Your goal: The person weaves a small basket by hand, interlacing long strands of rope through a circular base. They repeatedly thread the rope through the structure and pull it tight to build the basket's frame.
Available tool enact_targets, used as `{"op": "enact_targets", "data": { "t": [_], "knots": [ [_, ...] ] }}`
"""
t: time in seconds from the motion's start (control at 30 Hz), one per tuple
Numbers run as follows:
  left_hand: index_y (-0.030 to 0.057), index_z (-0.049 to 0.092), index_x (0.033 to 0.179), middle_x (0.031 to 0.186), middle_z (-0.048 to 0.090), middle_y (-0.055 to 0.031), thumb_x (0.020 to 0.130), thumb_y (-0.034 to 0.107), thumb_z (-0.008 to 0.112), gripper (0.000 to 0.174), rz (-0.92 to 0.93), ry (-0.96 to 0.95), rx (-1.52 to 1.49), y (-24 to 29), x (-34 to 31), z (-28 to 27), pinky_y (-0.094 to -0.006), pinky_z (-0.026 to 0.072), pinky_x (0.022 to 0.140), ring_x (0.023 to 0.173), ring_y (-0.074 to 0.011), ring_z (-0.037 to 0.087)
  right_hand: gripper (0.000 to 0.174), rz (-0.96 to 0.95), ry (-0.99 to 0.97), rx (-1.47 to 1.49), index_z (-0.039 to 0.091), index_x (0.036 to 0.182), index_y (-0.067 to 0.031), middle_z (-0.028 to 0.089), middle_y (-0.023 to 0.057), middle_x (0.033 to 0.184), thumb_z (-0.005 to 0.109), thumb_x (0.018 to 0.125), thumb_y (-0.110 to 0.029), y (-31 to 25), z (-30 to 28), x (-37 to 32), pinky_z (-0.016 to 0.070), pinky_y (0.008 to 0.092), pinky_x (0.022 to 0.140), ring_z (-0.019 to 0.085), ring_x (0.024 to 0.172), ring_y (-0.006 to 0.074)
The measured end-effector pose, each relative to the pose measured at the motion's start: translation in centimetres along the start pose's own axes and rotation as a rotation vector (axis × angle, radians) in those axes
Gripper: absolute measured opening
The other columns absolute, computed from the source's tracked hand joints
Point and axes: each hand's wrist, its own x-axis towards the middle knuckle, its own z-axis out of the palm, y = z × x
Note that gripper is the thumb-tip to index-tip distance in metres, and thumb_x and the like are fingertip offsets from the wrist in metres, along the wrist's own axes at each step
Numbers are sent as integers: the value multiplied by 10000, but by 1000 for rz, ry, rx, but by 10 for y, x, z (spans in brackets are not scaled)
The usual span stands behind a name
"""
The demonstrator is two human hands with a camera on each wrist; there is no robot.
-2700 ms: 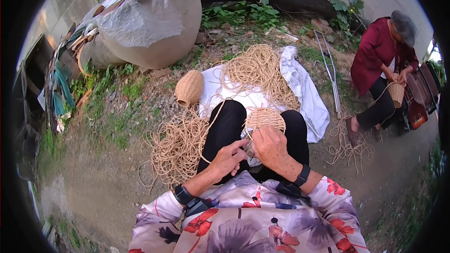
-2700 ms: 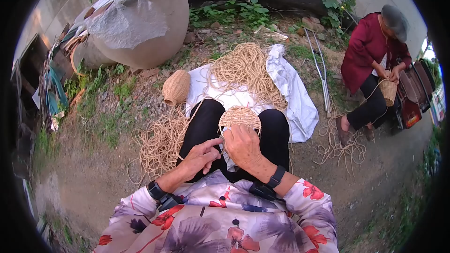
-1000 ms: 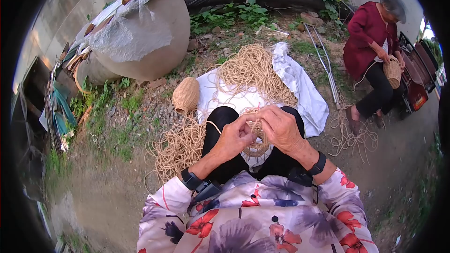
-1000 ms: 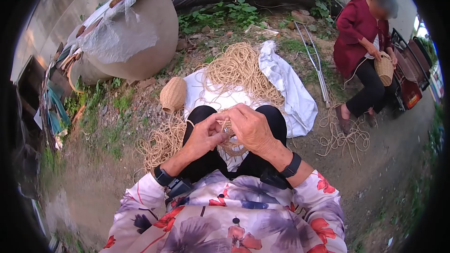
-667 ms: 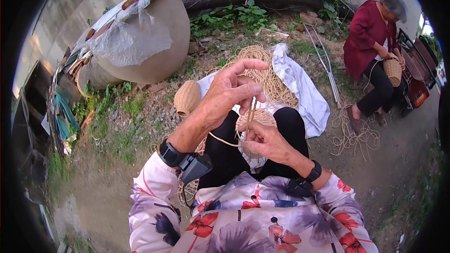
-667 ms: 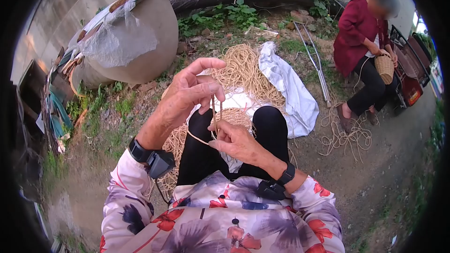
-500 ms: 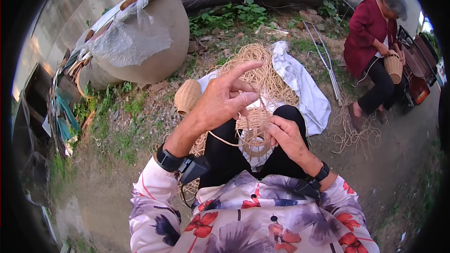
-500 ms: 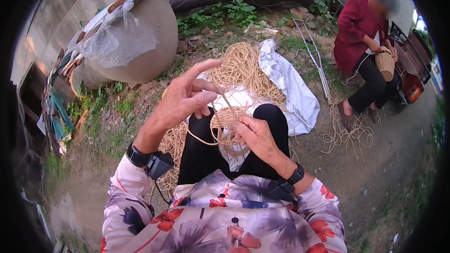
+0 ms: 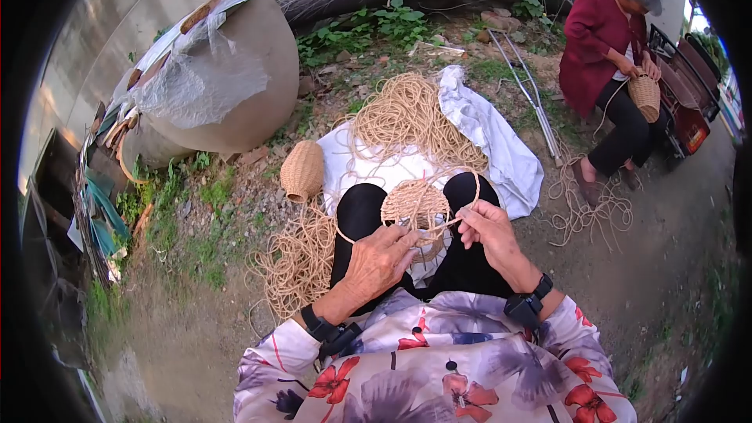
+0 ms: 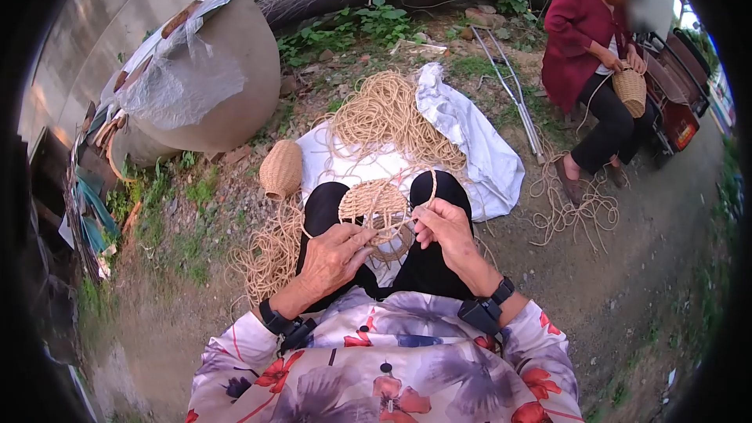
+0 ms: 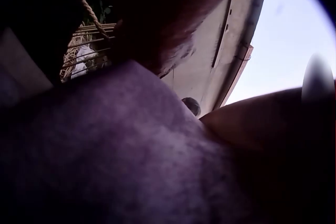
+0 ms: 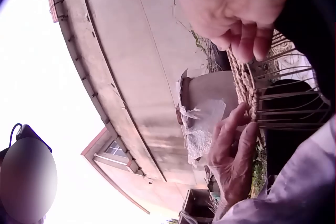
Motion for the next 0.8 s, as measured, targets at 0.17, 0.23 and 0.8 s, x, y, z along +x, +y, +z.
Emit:
{"op": "enact_targets", "data": {
  "t": [0.17,0.23,0.8],
  "knots": [
    [62,660,1108,910,595,-87,784,141,755,347,-13,-21,-14,2,5,1,-375,528,651,799,-264,631,133,-133,-209,-1,592,1035,-45,661,43,830,598,990,-170,-23,13,27,534,232,609,640,697,93],
    [58,660,1085,883,578,-89,781,149,758,332,-24,-46,-2,3,8,1,-375,524,640,785,-263,626,139,-148,-280,-71,588,1040,-42,654,41,833,589,998,-174,-31,25,36,537,235,626,635,705,95],
    [65,723,960,919,534,-87,771,198,763,234,-202,-213,10,18,27,1,-414,518,683,913,-275,603,355,-275,56,-785,532,1155,-24,664,126,677,627,920,-272,-9,12,-12,507,412,570,686,646,280]
  ]
}}
